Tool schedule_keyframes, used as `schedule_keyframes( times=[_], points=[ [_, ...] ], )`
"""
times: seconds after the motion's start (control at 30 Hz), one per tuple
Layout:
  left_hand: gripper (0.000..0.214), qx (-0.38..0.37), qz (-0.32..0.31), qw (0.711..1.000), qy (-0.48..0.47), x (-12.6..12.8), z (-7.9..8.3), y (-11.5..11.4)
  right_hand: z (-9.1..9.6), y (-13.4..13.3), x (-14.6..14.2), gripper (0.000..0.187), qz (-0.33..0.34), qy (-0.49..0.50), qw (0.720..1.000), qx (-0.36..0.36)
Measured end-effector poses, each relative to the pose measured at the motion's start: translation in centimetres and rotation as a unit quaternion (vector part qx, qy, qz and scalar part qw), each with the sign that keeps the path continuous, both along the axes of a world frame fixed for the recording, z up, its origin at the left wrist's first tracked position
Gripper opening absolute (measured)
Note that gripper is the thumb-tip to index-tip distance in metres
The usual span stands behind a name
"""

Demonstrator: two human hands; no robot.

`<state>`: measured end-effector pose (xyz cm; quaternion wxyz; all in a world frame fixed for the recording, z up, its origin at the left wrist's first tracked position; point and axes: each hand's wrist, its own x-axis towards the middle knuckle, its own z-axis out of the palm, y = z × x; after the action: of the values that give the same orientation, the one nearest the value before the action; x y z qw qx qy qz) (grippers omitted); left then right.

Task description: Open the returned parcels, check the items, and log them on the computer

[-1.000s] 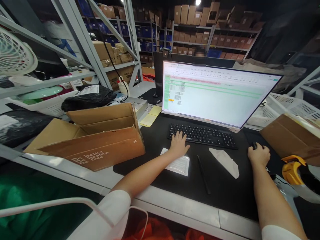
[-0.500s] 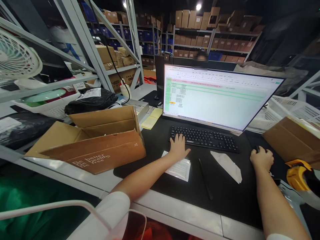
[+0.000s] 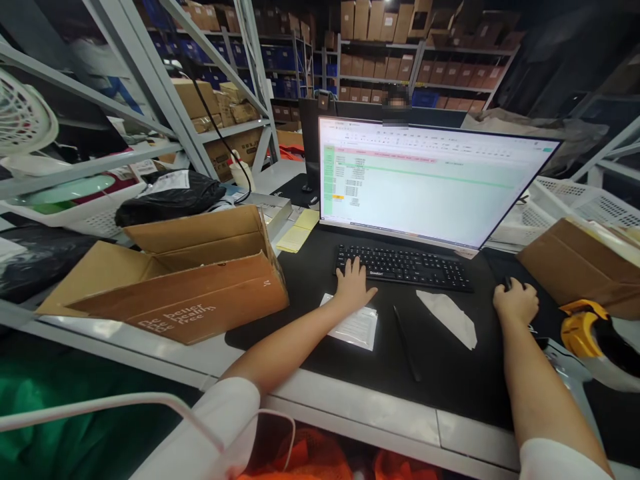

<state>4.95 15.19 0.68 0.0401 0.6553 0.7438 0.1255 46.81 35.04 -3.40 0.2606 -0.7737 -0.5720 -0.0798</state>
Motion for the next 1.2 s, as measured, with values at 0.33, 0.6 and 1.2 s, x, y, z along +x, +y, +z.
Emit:
schedule_keyframes(
  times=[0.33, 0.6, 1.2],
  points=[
    [0.080, 0.003, -0.002, 1.000, 0.013, -0.18, -0.28, 0.27, -0.17, 0.10, 0.09, 0.056, -0.008, 0.000, 1.000, 0.012],
    [0.079, -0.005, -0.004, 1.000, 0.028, -0.19, -0.27, 0.27, -0.26, 0.19, 0.20, 0.055, -0.003, 0.001, 1.000, 0.012],
    [0.077, -0.001, -0.004, 0.999, 0.032, -0.07, -0.41, 0.30, -0.07, -0.18, -0.04, 0.051, -0.002, 0.006, 1.000, 0.016]
  ],
)
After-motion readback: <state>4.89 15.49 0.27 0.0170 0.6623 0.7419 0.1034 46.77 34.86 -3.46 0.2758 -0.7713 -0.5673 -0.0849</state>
